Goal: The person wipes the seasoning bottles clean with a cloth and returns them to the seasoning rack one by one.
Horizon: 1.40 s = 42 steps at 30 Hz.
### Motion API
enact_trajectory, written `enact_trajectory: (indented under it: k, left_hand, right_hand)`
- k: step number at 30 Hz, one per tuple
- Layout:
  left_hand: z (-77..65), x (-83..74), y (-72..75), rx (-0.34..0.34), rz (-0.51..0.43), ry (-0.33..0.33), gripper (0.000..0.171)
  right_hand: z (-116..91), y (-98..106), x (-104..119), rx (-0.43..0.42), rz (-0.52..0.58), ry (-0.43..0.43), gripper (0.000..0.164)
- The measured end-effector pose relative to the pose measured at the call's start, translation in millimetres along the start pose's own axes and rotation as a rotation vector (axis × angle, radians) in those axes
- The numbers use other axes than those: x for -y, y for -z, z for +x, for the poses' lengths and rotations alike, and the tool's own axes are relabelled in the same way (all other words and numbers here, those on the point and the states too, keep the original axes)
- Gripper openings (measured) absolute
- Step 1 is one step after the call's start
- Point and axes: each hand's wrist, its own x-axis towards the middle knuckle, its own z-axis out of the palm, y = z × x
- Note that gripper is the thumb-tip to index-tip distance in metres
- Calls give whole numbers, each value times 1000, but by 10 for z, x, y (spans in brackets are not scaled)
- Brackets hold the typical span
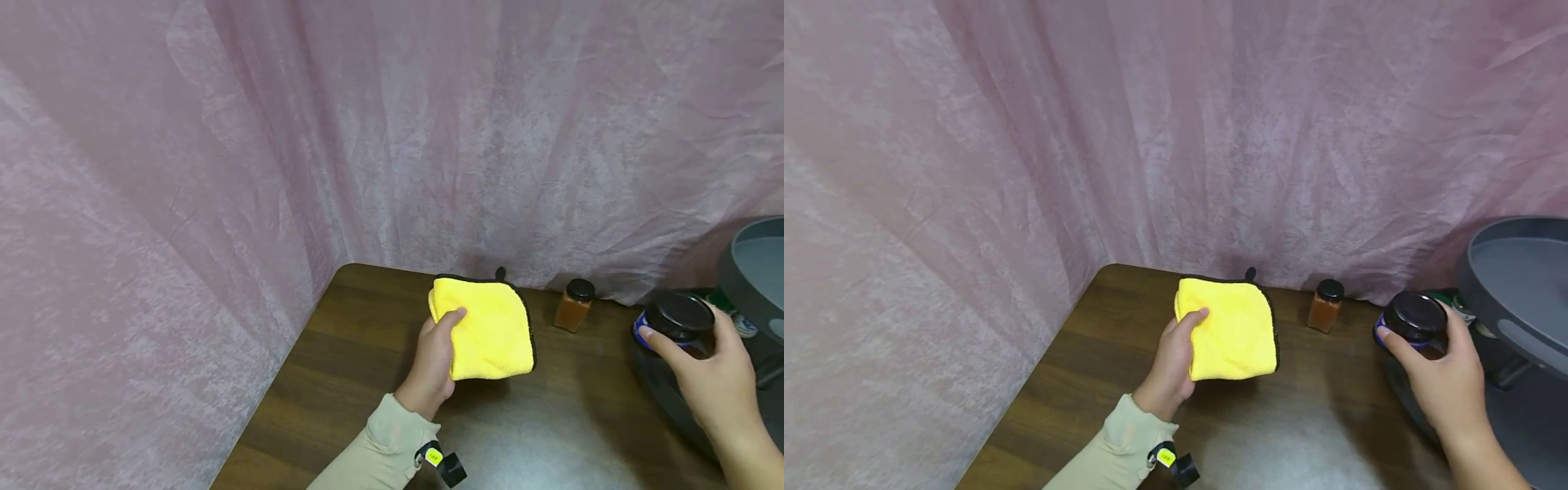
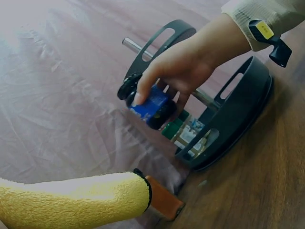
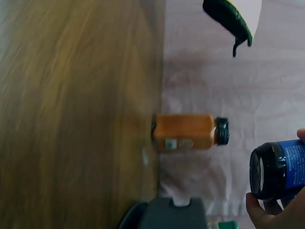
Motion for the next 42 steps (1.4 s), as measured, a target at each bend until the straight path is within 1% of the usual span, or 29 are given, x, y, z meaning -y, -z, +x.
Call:
enact_trajectory:
  k: [3,6,9,11,15,16,20,25,33,38,42]
  left_hand:
    - [12,13,5,8,1,1,35]
    - [21,20,9,12,6,-1,35]
    - [28,25,14,7,8,3,35]
    - [30,28,12,-1,6,6,34]
    - [21,31,-1,-10,-1,4,34]
    - [18,33,-7,-13,-3,2,34]
    - [7,38,-24,-17,-10,1,34]
    - [2,49,-25,-13,-14,-5,34]
    - [4,51,-18,-11,-6,-5,35]
    - [4,47,-17,-11,0,-9,35]
    - [6,43,-21,-16,-5,-16,34]
  right_hand:
    - [18,56,-92,-1,-63,-24,68]
    - [51,107,-178,18,-126,-41,65]
    - [98,146,-263,40,-164,-45,62]
    - [127,164,-318,39,-189,-59,65]
    - [163,184,-403,43,-245,-99,79]
    - [172,189,-421,45,-258,-95,81]
    - [192,204,-485,52,-296,-81,80]
    - [229,224,-523,85,-333,-99,83]
    - [278,251,-563,166,-452,-176,91]
    - [276,260,-589,202,-506,-142,87]
    - [280,269,-616,221,-520,-119,85]
